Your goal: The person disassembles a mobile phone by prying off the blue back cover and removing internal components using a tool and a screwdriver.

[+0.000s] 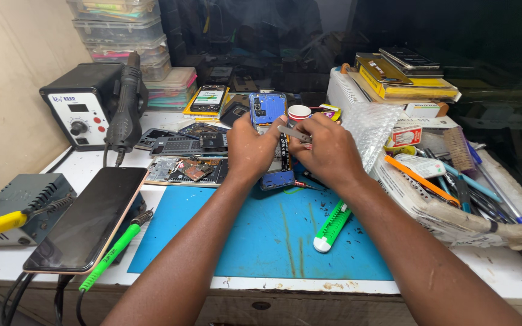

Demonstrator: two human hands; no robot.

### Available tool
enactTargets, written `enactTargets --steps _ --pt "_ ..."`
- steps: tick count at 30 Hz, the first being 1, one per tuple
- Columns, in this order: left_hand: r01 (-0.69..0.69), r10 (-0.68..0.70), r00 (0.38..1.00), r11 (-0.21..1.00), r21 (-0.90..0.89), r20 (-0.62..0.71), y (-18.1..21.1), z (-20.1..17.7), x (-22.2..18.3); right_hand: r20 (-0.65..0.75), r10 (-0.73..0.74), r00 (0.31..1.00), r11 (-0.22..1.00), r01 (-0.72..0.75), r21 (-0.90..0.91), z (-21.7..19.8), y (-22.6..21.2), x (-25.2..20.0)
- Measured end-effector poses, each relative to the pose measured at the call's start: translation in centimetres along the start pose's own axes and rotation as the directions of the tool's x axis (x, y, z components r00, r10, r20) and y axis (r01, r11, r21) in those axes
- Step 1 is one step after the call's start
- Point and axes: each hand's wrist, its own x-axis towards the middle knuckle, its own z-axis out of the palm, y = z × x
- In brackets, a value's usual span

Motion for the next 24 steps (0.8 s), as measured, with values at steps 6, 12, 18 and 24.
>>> enactTargets --steps 6,12,18,24 --pt "0.013 -0.013 1.000 0.999 -0.036 0.016 0.5 -0.2 0.0 0.091 0.054 0.994 0.994 -0.062 0.094 0.4 0.8 0.3" --pt "0.040 -0.040 0.999 0.998 -0.041 -0.015 0.4 -0.6 0.2 0.096 0.175 0.980 0.876 -0.199 0.440 0.7 1.1 0.4" --pt "0.070 -0.075 0.990 0.996 -0.049 -0.120 -0.5 -1.7 1.2 0.069 0.323 0.944 0.687 -0.283 0.669 1.0 3.3 0.6" --pt "0.214 -0.264 0.935 0.953 -0.216 -0.238 -0.9 -2.6 2.0 0.114 0.438 0.892 0.844 -0.452 0.288 1.2 2.8 0.4"
